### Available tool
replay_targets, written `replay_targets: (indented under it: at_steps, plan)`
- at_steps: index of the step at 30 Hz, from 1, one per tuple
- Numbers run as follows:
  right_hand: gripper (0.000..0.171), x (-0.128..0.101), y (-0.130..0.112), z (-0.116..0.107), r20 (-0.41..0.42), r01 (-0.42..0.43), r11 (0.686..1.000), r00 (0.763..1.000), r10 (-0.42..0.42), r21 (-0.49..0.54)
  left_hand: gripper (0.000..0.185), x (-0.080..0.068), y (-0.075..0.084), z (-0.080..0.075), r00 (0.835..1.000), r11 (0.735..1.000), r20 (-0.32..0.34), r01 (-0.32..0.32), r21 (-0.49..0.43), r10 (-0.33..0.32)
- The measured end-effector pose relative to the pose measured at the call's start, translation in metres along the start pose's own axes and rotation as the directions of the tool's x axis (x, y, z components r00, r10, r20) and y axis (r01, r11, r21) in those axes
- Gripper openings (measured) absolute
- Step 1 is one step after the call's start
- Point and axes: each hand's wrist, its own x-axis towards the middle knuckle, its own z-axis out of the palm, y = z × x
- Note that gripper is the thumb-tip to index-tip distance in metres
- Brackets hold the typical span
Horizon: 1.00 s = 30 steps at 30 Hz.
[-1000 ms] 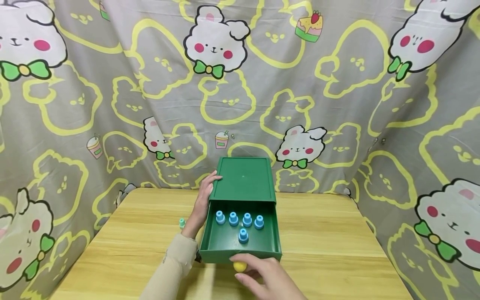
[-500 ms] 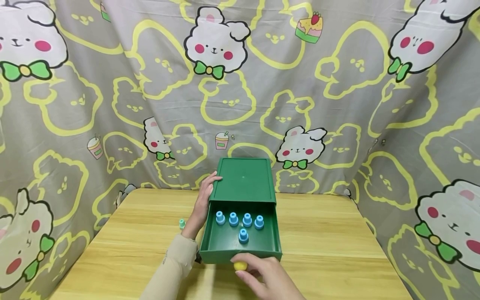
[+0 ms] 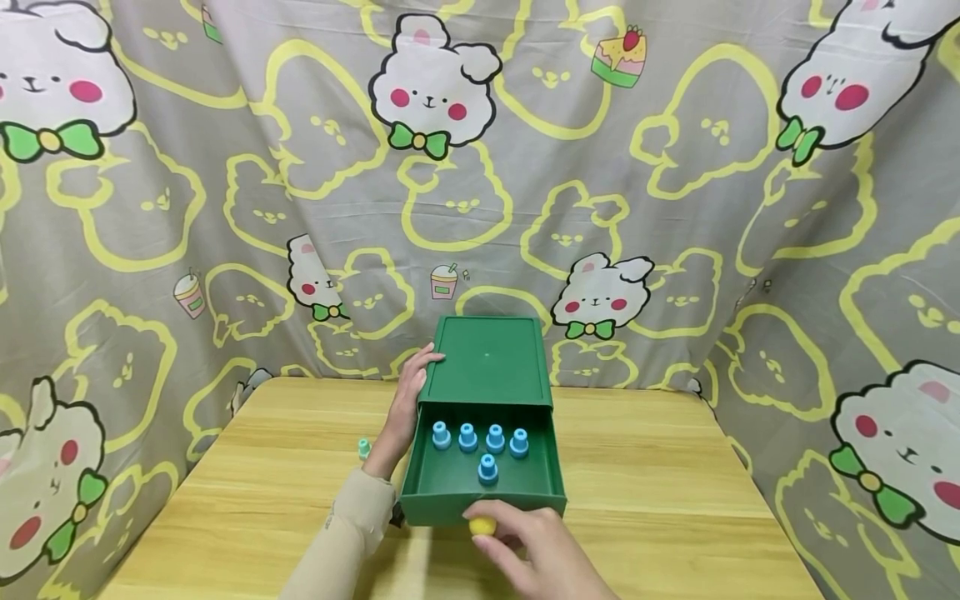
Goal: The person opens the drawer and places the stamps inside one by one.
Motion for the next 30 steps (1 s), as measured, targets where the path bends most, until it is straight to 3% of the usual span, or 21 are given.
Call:
replay_targets:
  at_steps: [17, 30]
  plan:
    - [0.020, 0.009, 0.009, 0.001, -0.099, 0.163, 0.986, 0.981, -0.166, -0.038, 0.041, -0.001, -0.002, 0.000, 1.000, 1.000, -0.001, 0.002, 0.011, -0.002]
    - [0.019, 0.022, 0.015, -0.002, -0.124, 0.176, 0.984, 0.977, -0.175, -0.007, 0.040, 0.000, -0.003, 0.000, 1.000, 1.000, -0.004, 0.001, 0.015, -0.001]
